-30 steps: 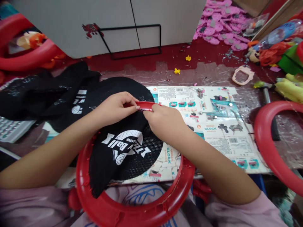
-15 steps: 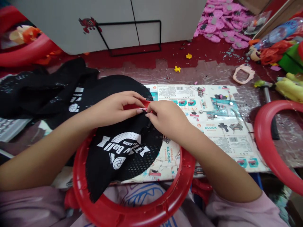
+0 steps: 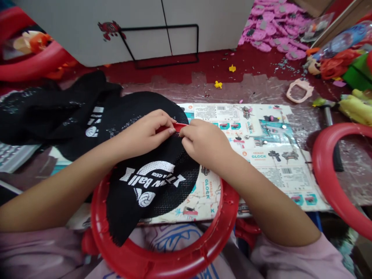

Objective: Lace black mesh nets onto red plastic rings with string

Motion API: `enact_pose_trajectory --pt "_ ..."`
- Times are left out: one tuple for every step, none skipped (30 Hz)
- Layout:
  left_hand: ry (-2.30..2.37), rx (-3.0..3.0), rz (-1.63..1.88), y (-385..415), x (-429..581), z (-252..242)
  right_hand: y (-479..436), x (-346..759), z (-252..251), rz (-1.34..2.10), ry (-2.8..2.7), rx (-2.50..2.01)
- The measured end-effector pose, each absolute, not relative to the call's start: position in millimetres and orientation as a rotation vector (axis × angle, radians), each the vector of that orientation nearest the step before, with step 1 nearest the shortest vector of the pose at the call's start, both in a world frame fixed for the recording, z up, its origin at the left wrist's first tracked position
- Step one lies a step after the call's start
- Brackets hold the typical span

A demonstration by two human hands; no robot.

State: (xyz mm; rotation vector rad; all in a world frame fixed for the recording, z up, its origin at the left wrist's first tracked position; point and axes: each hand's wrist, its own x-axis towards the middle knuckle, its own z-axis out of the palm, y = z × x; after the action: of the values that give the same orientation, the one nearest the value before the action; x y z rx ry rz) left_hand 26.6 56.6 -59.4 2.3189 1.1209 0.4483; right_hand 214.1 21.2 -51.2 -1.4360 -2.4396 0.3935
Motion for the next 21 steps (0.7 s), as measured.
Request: enact_pose_trajectory --pt "1.127 2.326 0.445 57 27 -60 21 214 -52 0.358 -2.454 -1.444" --pt "1.133 2.333 0.439 57 27 -60 21 214 -52 0.326 -2.47 -1.455" --pt "1.138 2.337 0.438 57 27 -61 21 213 -52 0.296 -2.488 -1.466" --pt "1.141 2.34 0.442 57 27 -61 20 213 -52 0.27 -2.508 -1.478" --pt "1.143 2.34 0.452 57 27 -62 20 213 -52 0.244 -2.531 -1.487" --pt "1.147 2.336 0.462 58 27 -63 19 212 -52 0.215 -2.553 -1.498" --pt "1.153 2.329 0.473 58 27 -64 18 212 -52 0.184 -2.574 -1.511" --pt "1.159 2.322 0.483 58 27 -65 16 211 -51 0.149 -2.591 -1.528" --pt "1.165 2.318 0.488 58 27 -66 15 211 -51 0.11 -2.605 -1.543" --pt "1.171 2.314 0.488 57 27 -67 13 211 -51 0.068 -2.62 -1.555" --pt "1.174 2.314 0.482 57 27 -68 12 211 -50 0.027 -2.639 -1.555" --pt "1.173 2.314 0.472 57 27 -67 10 211 -50 -0.005 -2.668 -1.542" --pt "1.169 2.315 0.458 57 27 -67 9 210 -49 -0.028 -2.699 -1.52" --pt "1.162 2.314 0.44 57 26 -65 8 210 -48 -0.037 -2.729 -1.496" --pt "1.146 2.31 0.419 58 25 -64 6 210 -47 -0.029 -2.751 -1.478" --pt "1.12 2.302 0.393 58 24 -62 5 210 -46 -0.002 -2.761 -1.469" --pt "1.087 2.292 0.365 59 22 -59 4 210 -44 0.037 -2.756 -1.475" --pt "1.057 2.284 0.341 60 20 -57 2 209 -42 0.078 -2.737 -1.505" --pt "1.04 2.285 0.321 61 18 -55 0 209 -39 0.11 -2.703 -1.56" --pt "1.041 2.297 0.307 62 16 -53 -2 208 -36 0.132 -2.667 -1.625" --pt "1.063 2.318 0.304 64 14 -52 -5 206 -34 0.143 -2.634 -1.695"
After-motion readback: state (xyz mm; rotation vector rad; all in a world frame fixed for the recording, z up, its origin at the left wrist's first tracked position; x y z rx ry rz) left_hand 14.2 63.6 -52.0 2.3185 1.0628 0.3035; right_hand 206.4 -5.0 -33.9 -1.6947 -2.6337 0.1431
